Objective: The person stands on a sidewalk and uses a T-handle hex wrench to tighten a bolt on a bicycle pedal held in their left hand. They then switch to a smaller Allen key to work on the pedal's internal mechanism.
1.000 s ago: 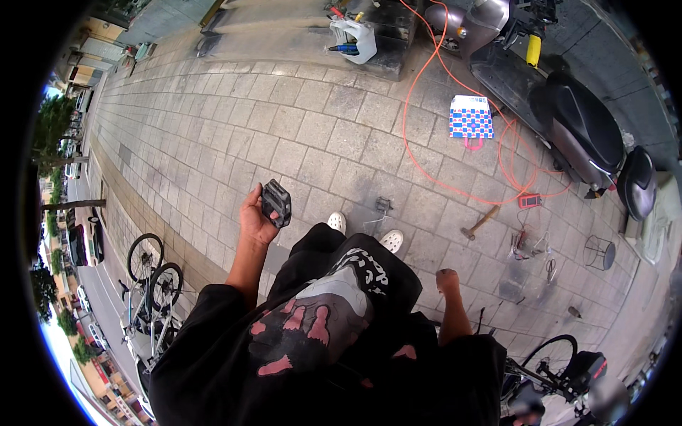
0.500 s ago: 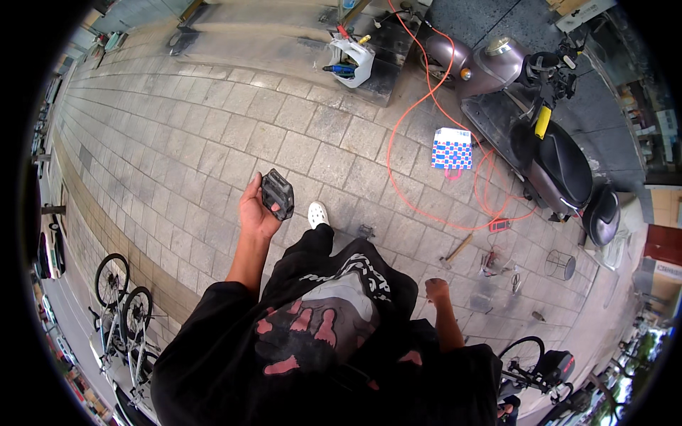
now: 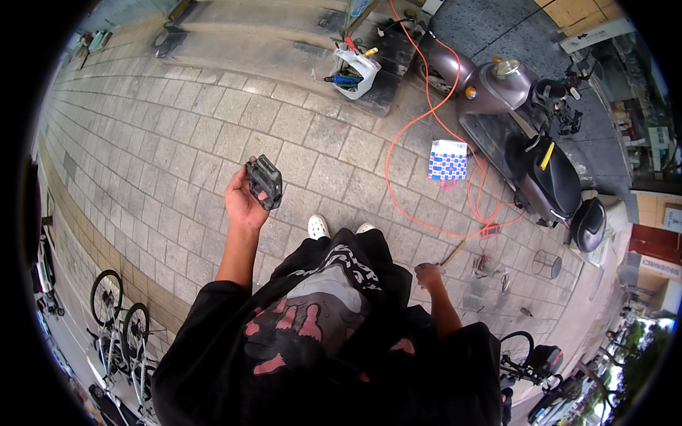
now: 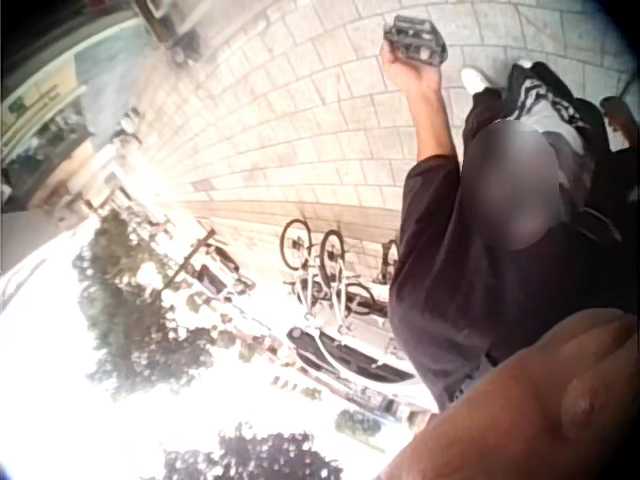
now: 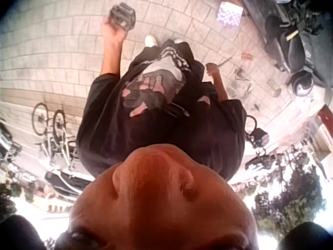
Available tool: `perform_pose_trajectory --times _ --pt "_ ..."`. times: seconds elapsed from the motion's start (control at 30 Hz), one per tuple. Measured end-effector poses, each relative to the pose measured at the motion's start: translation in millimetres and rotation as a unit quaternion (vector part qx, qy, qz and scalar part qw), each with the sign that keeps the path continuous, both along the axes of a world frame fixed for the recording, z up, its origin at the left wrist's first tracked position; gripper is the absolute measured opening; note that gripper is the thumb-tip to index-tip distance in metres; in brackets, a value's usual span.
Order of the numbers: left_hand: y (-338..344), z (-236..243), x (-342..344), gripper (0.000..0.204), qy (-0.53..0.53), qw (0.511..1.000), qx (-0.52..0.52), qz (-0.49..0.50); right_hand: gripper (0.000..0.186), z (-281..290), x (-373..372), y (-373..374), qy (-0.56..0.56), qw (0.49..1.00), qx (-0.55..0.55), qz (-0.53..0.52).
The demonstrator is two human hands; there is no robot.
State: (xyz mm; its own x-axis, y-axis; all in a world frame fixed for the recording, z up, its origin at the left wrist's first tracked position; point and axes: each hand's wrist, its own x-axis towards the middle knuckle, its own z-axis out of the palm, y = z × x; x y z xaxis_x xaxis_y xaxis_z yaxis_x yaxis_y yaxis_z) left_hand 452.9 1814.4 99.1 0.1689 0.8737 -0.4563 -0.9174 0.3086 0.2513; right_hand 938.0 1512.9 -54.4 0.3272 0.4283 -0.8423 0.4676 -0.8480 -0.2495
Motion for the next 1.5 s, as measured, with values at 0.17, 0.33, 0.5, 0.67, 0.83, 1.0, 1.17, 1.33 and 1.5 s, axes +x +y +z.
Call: perform_pose_trajectory --times 0.17,0.33,0.5,0.67,0.83,1.0,1.17,1.33,1.5 --pt "25 -14 -9 0.043 0.005 1.0 0.028 0.006 0.032 -8 0 49 0.005 1.0 -0.001 0.021" --pt "60 -11 2 0.048 0.042 0.999 -0.021 -0.007 0.029 -47 28 107 0.03 0.993 -0.047 0.101" --pt "111 -5 20 0.04 0.006 0.998 -0.031 0.05 0.037 -64 46 203 0.042 0.99 0.03 0.132" --pt "148 -17 29 0.037 0.045 0.997 0.017 0.054 0.033 -64 74 311 0.038 0.995 0.044 0.084" --pt "194 -11 57 0.038 0.106 0.991 -0.03 0.075 0.033 -102 114 383 0.029 0.99 0.095 0.1" --pt "241 21 98 0.042 0.112 0.993 -0.039 0.029 0.035 -108 117 428 0.02 0.992 0.083 0.088" --pt "294 13 106 0.042 0.056 0.99 -0.108 0.071 0.033 -98 108 435 0.003 0.994 0.089 0.068" --pt "330 -13 98 0.039 0.038 0.999 -0.026 0.005 0.032 -58 97 431 0.022 0.999 0.036 0.035" --pt "355 -16 96 0.043 -0.012 0.997 -0.072 -0.008 0.032 -74 94 424 0.021 0.999 0.011 0.045"
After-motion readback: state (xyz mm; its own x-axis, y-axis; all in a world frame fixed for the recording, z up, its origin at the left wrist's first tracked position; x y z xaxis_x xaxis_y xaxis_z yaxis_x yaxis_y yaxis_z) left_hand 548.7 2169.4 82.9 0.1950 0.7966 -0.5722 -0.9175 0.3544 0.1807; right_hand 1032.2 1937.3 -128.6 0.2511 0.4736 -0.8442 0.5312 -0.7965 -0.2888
